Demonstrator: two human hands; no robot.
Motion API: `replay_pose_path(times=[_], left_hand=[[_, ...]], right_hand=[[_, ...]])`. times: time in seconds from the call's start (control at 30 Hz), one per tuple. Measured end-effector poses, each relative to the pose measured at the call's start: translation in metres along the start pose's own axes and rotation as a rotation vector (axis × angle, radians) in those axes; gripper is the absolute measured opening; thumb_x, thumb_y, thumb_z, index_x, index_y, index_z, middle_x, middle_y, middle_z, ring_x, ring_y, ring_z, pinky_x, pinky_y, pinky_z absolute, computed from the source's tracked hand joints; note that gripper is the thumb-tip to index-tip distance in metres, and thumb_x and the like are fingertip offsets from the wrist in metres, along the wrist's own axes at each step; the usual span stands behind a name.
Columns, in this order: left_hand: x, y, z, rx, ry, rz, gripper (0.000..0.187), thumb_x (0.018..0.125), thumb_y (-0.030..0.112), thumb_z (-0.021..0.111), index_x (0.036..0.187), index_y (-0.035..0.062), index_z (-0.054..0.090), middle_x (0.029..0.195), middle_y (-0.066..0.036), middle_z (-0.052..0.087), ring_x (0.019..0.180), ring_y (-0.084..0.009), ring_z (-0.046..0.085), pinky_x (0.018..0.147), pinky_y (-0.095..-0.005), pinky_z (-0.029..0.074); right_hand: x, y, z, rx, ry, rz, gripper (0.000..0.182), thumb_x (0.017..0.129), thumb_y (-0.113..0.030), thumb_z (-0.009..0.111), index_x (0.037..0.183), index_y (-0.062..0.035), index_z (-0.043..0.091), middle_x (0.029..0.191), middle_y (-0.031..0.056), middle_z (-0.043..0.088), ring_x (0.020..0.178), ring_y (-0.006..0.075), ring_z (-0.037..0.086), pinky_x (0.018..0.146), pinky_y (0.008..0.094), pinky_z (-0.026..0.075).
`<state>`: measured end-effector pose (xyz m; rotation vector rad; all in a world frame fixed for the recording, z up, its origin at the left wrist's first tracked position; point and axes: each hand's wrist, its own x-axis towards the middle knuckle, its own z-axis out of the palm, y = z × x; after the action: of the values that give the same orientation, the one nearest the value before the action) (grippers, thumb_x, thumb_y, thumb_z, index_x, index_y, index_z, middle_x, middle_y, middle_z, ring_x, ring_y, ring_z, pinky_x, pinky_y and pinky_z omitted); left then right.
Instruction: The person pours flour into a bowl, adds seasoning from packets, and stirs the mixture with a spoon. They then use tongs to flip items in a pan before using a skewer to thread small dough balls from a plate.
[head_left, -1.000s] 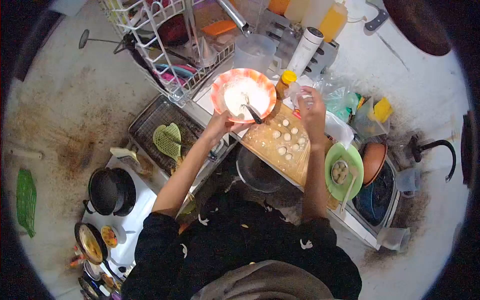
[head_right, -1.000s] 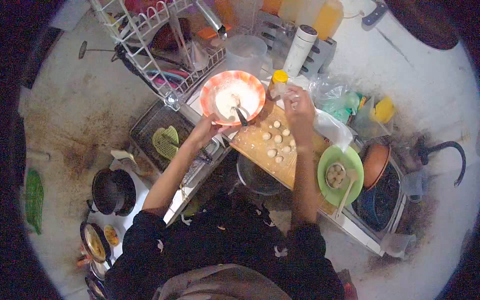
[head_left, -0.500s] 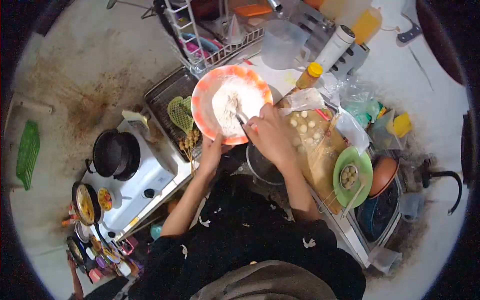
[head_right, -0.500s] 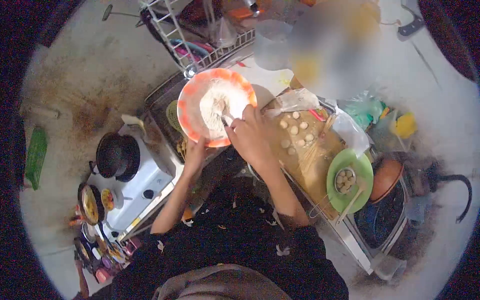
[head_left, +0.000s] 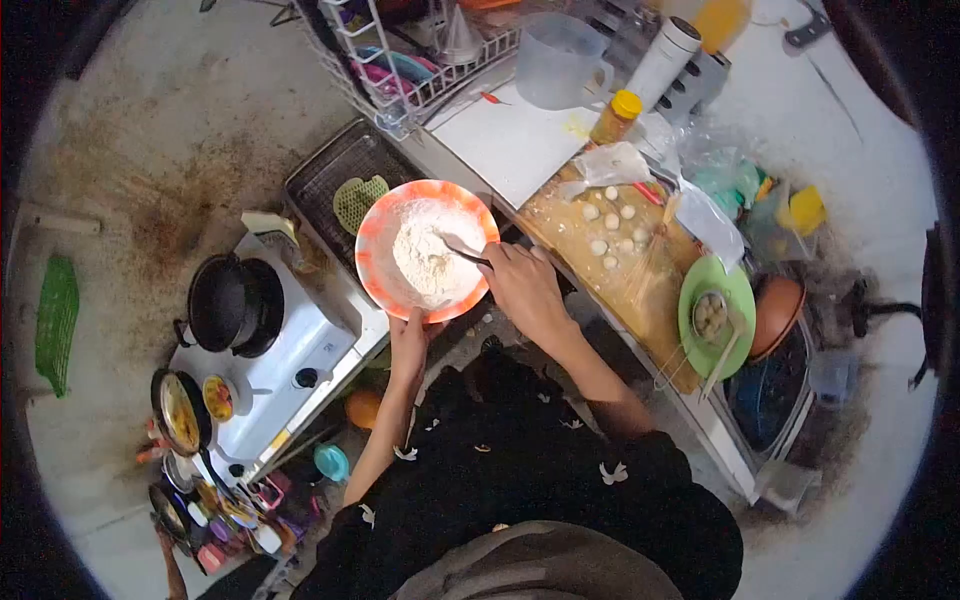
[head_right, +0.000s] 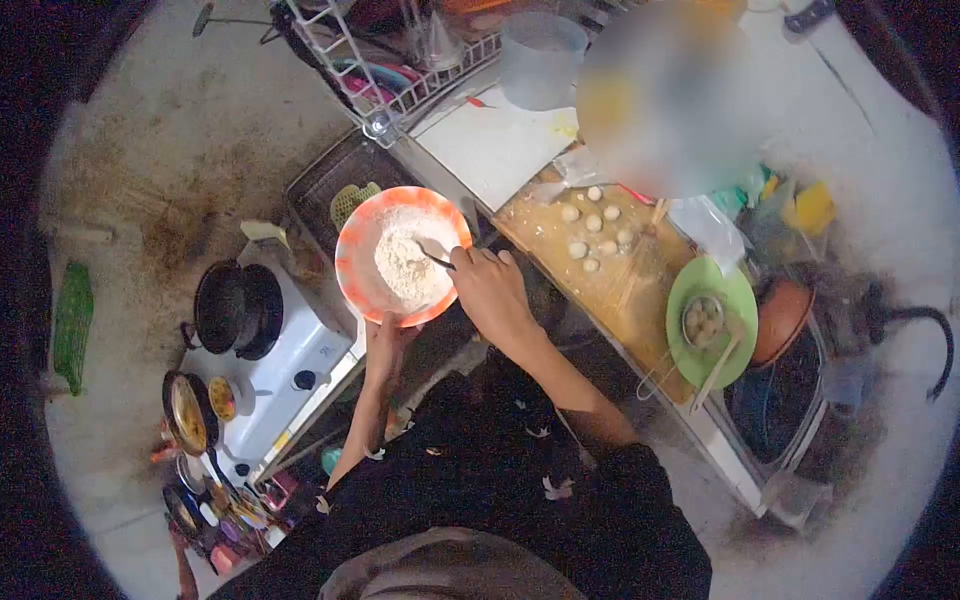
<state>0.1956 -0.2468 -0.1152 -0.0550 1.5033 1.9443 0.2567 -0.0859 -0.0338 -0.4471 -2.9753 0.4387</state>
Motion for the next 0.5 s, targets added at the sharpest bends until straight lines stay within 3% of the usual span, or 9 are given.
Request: replay_pose_path(times=[0.07,0.17,0.37,0.47,0.5], left_hand=[[0.0,-0.002,-0.005,0.014,-0.046,-0.002,0.036,0.086,0.012,0.037,0.12,0.0052,0.028,0.114,-0.012,0.045,0.096,-0.0223,0.052,0.075,-0.0347,0.049],[-0.007,-0.007,-0.009,0.021,-0.15,-0.024,0.035,0.086,0.012,0.036,0.12,0.0047,0.029,0.114,-0.012,0.044,0.098,-0.0226,0.052,0.077,-0.0357,0.048],[-0.031,-0.004,-0.004,0.028,-0.35,-0.106,0.041,0.086,0.009,0.036,0.125,0.0052,0.023,0.12,-0.014,0.04,0.106,-0.0261,0.047,0.086,-0.0407,0.044],[-0.036,-0.013,-0.005,-0.046,-0.358,-0.127,0.041,0.086,0.008,0.036,0.125,0.0052,0.023,0.119,-0.012,0.04,0.102,-0.0235,0.05,0.081,-0.038,0.047],[-0.038,-0.014,-0.005,-0.043,-0.381,-0.136,0.041,0.086,0.008,0.036,0.125,0.0052,0.023,0.119,-0.012,0.04,0.102,-0.0235,0.05,0.081,-0.038,0.047]], right_hand=[[-0.014,-0.004,-0.002,-0.05,0.186,-0.012,0.013,0.076,-0.016,0.055,0.08,-0.0048,0.051,0.076,0.008,0.055,0.076,0.0217,0.056,0.066,0.033,0.039],[-0.035,-0.002,0.004,-0.134,0.202,0.018,0.017,0.076,-0.019,0.056,0.084,-0.0056,0.051,0.075,0.0068,0.054,0.077,0.0213,0.056,0.066,0.0323,0.04],[-0.094,-0.021,-0.011,-0.02,0.335,0.324,0.028,0.077,-0.023,0.056,0.098,-0.0064,0.05,0.083,0.0102,0.05,0.081,0.026,0.052,0.068,0.0372,0.04],[-0.139,-0.017,-0.033,0.085,0.583,0.391,0.022,0.076,-0.017,0.057,0.094,-0.0054,0.052,0.089,0.0121,0.05,0.084,0.0281,0.051,0.07,0.0394,0.04],[-0.159,-0.017,-0.039,0.044,0.634,0.507,0.021,0.075,-0.012,0.057,0.094,-0.0057,0.053,0.092,0.0135,0.05,0.087,0.0299,0.049,0.074,0.0394,0.039]])
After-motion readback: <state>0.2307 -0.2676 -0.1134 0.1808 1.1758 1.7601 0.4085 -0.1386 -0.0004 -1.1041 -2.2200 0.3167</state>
